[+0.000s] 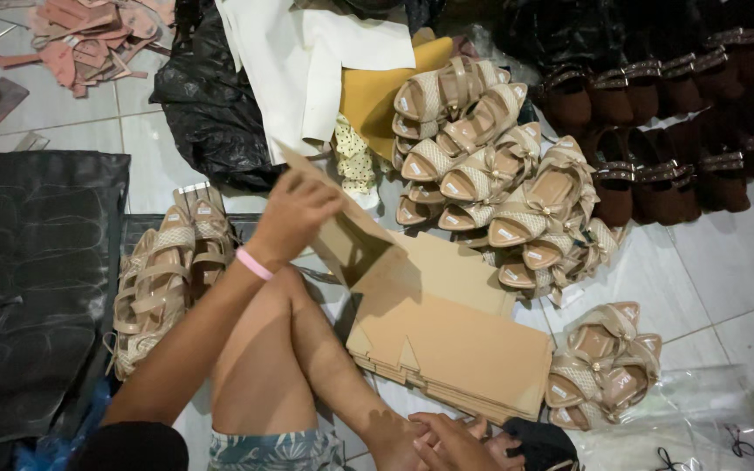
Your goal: The person sits on the floor and ties the straps of beige sandals using thin cords. They handle the sandals one at a time, threading the cord through the strap holes and tying knots to secure them.
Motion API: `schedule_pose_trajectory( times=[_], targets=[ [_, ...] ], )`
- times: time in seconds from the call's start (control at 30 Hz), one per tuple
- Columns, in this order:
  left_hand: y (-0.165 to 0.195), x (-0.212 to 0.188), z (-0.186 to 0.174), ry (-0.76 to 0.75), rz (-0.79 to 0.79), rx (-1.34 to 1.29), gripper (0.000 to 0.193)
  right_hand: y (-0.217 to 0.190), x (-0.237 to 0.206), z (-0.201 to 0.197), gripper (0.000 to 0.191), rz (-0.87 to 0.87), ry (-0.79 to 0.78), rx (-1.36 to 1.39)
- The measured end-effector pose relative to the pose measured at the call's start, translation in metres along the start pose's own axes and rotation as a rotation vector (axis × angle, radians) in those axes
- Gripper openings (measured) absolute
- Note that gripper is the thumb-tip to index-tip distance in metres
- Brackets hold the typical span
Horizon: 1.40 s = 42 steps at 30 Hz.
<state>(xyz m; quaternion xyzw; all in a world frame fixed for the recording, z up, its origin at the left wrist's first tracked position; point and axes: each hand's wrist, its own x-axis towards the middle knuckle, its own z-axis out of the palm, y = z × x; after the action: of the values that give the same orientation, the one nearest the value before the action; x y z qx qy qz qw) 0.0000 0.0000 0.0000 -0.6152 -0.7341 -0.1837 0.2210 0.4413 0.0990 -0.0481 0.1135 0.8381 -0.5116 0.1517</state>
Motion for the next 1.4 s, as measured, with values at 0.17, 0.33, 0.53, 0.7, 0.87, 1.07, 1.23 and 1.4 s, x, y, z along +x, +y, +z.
schedule_pose_trajectory(
  times=[0.17,0.33,0.53,0.7,0.87,1.07,1.23,1.4],
  targets=[
    [-0.035,0.014,-0.048,-0.025,-0.057,0.141,0.029,-0.004,-0.003,0.003,0.047,0.043,0.008,0.019],
    [-0.048,0.037,-0.059,-0.226,-0.17,0.181,0.032,-0.011,-0.003,0.008,0.044,0.21,-0.004,0.076],
    [-0.01,0.066,-0.045,-0.282,-0.116,-0.675,0.074,-0.007,-0.002,0.016,0.046,0.098,0.105,-0.13],
    [0.02,0.127,-0.001,-0.097,-0.29,-0.694,0.064,0.001,-0.002,-0.007,0.047,0.343,0.187,-0.034],
    [0.006,0.197,0.059,0.009,-0.864,-0.669,0.076,-0.001,0.009,-0.01,0.047,0.743,0.4,0.024],
    [0.006,0.223,0.085,0.015,-1.104,-0.821,0.033,-0.007,0.024,-0.006,0.046,0.821,0.408,0.076],
    [0.011,0.204,0.081,0.295,-1.051,-0.531,0.03,-0.005,0.022,-0.01,0.046,0.779,0.368,0.059],
    [0.015,0.154,0.059,0.272,-1.152,-1.145,0.025,-0.006,0.014,-0.009,0.045,0.645,0.275,0.054]
  ],
)
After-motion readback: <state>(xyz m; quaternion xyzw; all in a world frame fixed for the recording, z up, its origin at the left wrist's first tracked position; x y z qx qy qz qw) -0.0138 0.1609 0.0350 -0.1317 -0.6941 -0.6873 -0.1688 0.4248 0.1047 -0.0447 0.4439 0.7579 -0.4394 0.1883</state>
